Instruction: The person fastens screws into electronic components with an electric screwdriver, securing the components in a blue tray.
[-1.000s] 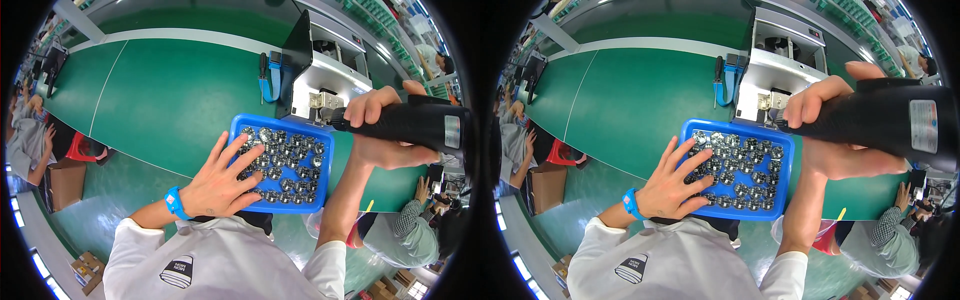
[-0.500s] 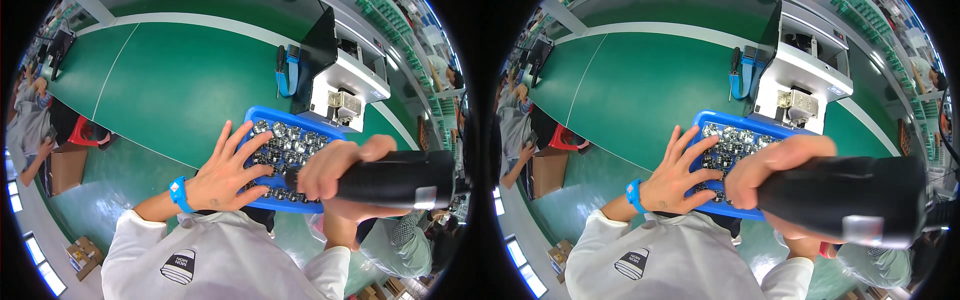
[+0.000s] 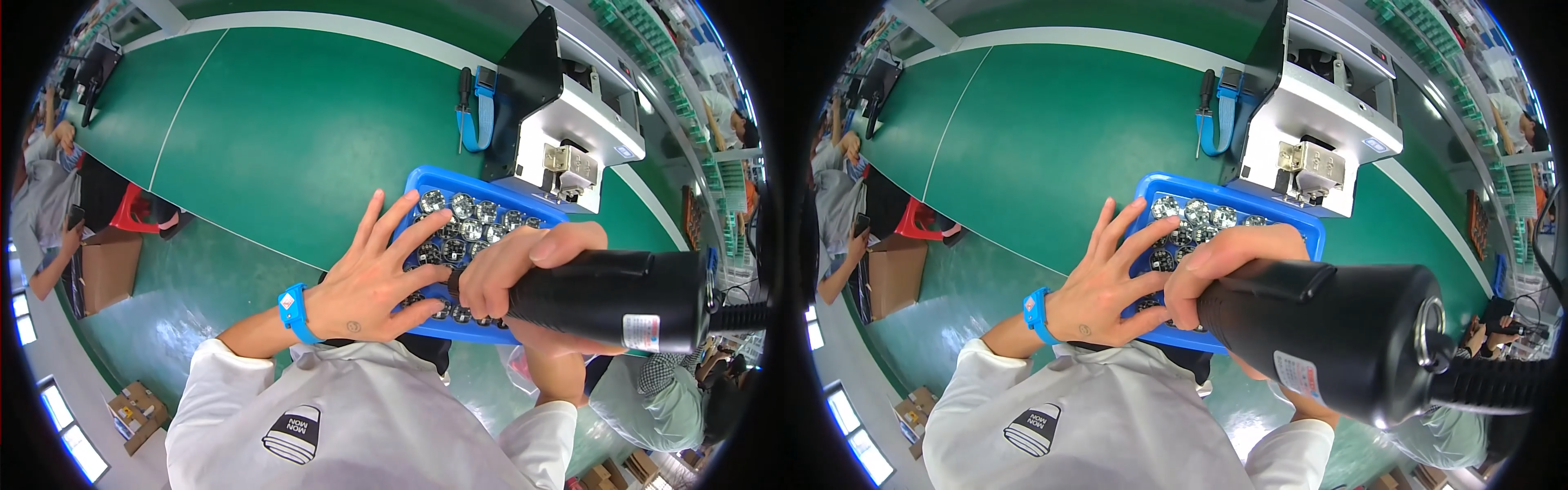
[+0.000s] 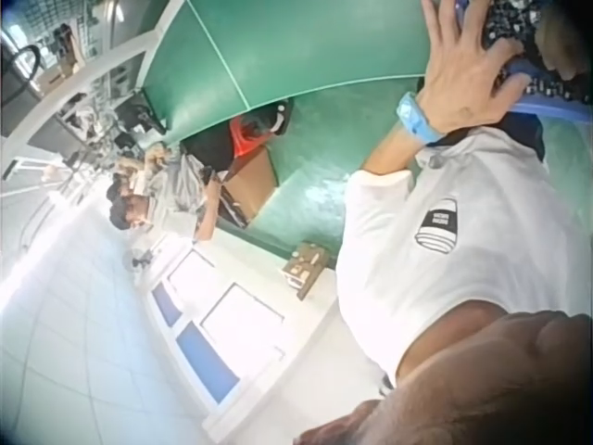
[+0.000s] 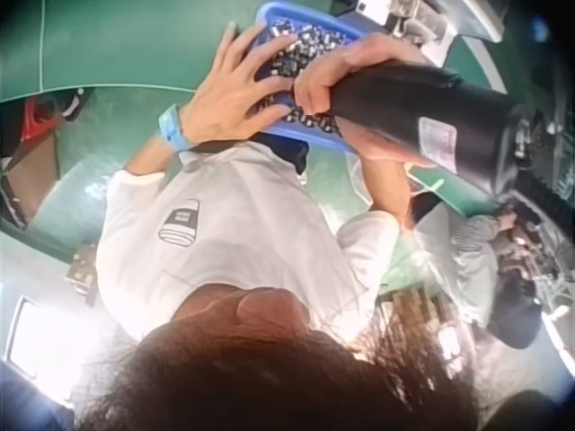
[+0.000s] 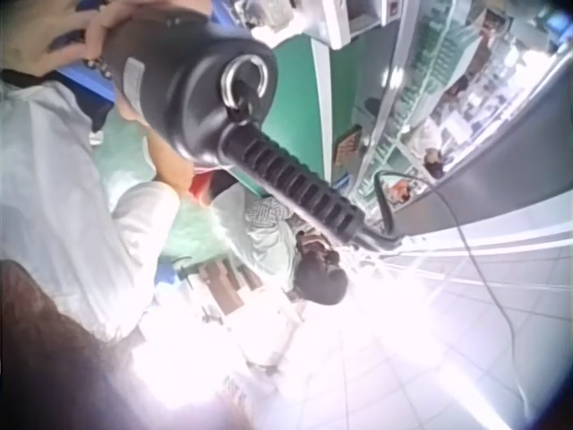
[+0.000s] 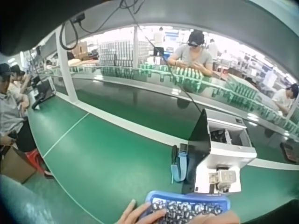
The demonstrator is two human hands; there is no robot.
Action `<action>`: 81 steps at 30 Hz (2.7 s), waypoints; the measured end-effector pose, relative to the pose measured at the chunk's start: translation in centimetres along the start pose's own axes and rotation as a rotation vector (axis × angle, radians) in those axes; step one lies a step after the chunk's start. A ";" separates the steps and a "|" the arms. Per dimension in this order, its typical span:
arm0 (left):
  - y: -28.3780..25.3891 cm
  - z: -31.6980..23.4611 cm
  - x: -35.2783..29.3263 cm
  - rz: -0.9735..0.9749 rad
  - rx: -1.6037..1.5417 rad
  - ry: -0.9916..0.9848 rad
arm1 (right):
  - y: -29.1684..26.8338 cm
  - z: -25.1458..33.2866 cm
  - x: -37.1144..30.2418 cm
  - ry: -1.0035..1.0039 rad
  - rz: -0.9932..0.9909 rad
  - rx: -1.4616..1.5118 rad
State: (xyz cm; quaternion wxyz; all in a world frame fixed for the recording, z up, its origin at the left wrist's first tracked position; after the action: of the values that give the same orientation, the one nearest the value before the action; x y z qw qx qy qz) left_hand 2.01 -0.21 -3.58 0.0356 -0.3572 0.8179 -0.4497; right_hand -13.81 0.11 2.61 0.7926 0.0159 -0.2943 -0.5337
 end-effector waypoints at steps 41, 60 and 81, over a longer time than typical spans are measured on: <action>0.9 0.5 -0.7 -0.088 -0.100 -0.020 | 1.6 -0.6 -0.5 0.155 0.445 -0.054; 1.0 0.3 -0.5 -0.022 -0.063 -0.021 | -2.7 3.0 -0.2 -0.490 0.153 0.086; 0.6 1.3 -3.1 -0.005 0.105 0.110 | -8.7 3.2 -1.1 -0.384 -0.223 0.472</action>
State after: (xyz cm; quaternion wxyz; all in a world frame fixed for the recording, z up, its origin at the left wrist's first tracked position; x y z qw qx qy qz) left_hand 4.49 0.96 -5.63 0.0080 -0.3317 0.7929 -0.5111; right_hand -22.91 -1.77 1.76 0.6335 0.1306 -0.5506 -0.5276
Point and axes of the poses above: each hand's wrist, its own x-axis towards the middle knuckle, its own y-axis out of the palm, z = x × y, the point moved 5 cm from there along x, towards the middle knuckle
